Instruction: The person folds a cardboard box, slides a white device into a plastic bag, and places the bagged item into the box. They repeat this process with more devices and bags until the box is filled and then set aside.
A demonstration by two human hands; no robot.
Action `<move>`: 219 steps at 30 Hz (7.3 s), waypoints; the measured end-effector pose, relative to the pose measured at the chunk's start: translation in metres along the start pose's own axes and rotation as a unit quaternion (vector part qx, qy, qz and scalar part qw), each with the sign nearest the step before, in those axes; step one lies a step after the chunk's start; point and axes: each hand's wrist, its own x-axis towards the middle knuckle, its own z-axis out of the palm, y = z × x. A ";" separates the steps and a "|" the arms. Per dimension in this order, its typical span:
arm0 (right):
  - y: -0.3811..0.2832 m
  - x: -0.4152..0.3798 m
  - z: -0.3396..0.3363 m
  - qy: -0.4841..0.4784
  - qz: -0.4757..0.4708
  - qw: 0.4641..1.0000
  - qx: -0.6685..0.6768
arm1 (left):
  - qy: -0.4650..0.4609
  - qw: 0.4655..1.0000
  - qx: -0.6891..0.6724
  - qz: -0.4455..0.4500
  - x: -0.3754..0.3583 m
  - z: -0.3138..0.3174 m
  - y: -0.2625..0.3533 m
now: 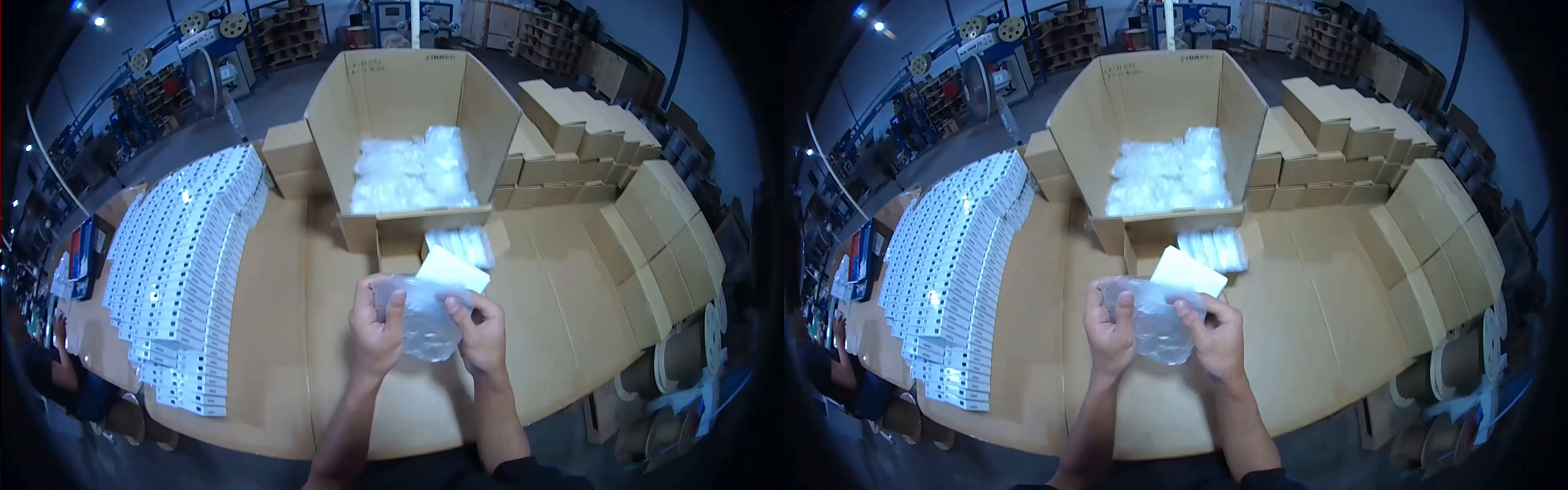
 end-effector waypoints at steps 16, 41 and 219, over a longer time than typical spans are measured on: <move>0.006 -0.061 0.022 0.037 -0.032 0.986 -0.156 | 0.114 0.986 0.115 -0.045 -0.049 -0.057 -0.008; 0.006 -0.064 -0.022 -0.131 -0.011 0.916 -0.378 | -0.245 0.931 0.248 -0.111 -0.010 -0.052 0.012; 0.059 0.064 0.022 0.002 -0.153 0.695 -0.703 | -0.141 0.896 0.417 0.060 -0.028 -0.096 -0.052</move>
